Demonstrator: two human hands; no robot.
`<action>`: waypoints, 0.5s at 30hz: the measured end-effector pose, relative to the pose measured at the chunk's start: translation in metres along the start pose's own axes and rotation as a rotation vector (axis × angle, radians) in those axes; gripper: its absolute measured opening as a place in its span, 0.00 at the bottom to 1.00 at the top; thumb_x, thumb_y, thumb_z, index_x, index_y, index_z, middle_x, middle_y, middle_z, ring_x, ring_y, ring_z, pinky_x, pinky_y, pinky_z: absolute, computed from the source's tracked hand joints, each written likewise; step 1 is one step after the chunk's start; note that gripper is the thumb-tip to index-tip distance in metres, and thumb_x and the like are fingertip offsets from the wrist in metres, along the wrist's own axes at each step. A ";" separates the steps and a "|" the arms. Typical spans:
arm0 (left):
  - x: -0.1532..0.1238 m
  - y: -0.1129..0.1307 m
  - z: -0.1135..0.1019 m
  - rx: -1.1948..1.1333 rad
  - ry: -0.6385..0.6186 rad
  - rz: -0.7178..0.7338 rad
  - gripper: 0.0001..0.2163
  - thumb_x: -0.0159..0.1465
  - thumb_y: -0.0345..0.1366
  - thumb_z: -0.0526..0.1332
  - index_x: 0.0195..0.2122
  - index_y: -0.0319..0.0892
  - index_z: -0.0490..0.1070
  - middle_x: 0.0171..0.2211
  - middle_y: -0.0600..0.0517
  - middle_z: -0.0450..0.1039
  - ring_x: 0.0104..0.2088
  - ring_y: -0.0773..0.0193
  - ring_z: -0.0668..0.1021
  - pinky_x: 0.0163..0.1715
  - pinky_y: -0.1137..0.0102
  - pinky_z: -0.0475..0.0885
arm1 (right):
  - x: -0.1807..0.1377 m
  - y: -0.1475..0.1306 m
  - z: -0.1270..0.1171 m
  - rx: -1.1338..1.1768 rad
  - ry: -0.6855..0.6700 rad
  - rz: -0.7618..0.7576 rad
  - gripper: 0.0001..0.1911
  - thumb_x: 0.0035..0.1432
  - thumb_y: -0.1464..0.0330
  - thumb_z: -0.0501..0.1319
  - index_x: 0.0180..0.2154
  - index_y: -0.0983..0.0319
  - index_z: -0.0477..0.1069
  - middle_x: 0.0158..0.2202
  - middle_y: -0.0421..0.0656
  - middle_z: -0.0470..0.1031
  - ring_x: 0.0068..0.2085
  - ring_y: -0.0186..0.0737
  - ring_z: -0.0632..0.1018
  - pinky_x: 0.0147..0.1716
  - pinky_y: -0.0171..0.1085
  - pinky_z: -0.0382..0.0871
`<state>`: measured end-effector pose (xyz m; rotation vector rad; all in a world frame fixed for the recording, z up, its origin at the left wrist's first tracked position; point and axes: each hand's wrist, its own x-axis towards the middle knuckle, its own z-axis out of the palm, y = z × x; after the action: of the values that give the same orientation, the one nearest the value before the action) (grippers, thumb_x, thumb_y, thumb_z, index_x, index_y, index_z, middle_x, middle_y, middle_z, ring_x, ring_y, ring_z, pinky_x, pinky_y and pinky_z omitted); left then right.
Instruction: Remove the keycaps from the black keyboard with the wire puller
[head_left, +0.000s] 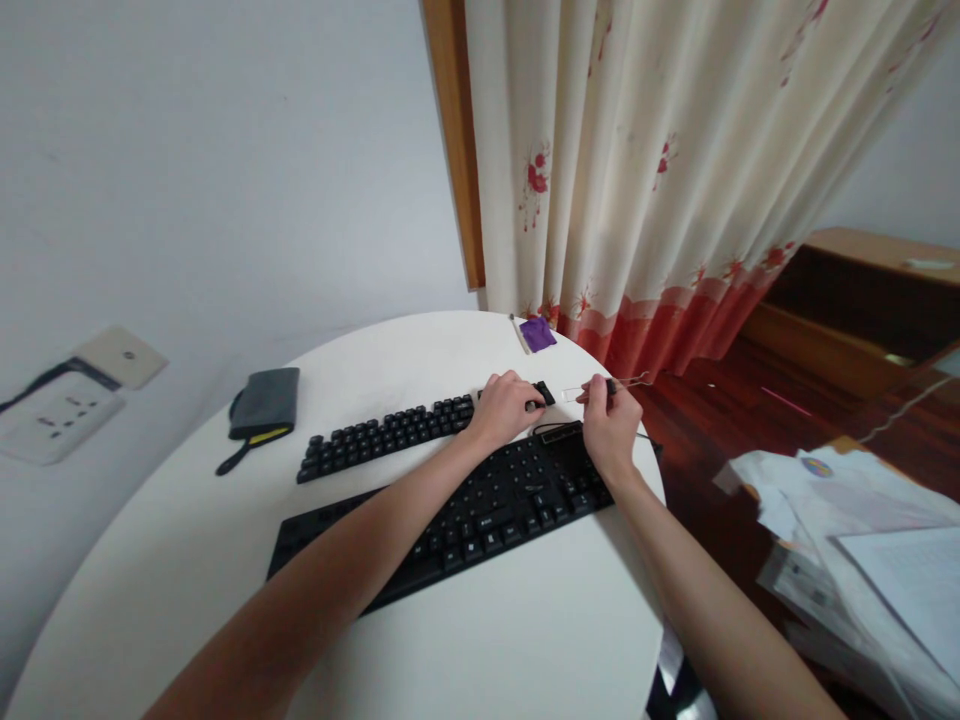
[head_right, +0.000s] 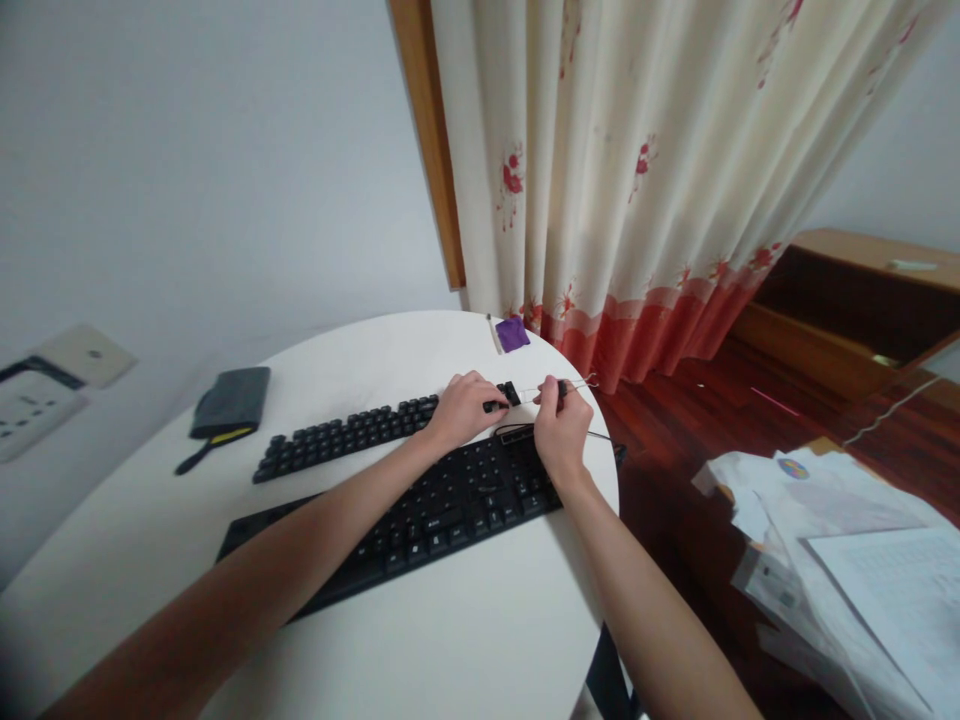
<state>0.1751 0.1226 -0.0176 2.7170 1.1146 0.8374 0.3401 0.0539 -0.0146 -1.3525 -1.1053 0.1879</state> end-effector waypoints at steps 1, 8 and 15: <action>-0.002 -0.002 0.001 0.005 -0.010 -0.005 0.03 0.59 0.34 0.68 0.33 0.49 0.81 0.34 0.51 0.82 0.40 0.54 0.74 0.43 0.58 0.66 | 0.000 0.000 0.000 0.002 -0.001 -0.004 0.21 0.68 0.57 0.52 0.29 0.61 0.72 0.26 0.44 0.77 0.30 0.42 0.77 0.35 0.38 0.67; -0.005 -0.007 -0.001 0.076 -0.013 -0.022 0.01 0.58 0.36 0.69 0.31 0.48 0.81 0.38 0.50 0.78 0.42 0.54 0.71 0.42 0.59 0.66 | 0.001 -0.002 -0.001 0.015 0.000 -0.015 0.21 0.68 0.58 0.52 0.26 0.61 0.71 0.25 0.43 0.76 0.29 0.41 0.77 0.35 0.37 0.67; -0.006 -0.002 0.003 0.103 0.044 -0.088 0.10 0.54 0.36 0.72 0.37 0.47 0.78 0.47 0.48 0.72 0.49 0.49 0.68 0.47 0.55 0.67 | 0.000 -0.003 0.000 0.019 -0.010 -0.027 0.21 0.68 0.59 0.52 0.26 0.61 0.71 0.25 0.43 0.75 0.28 0.40 0.76 0.33 0.37 0.66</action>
<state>0.1720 0.1200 -0.0233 2.7201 1.3106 0.8542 0.3393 0.0530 -0.0124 -1.3201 -1.1267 0.1850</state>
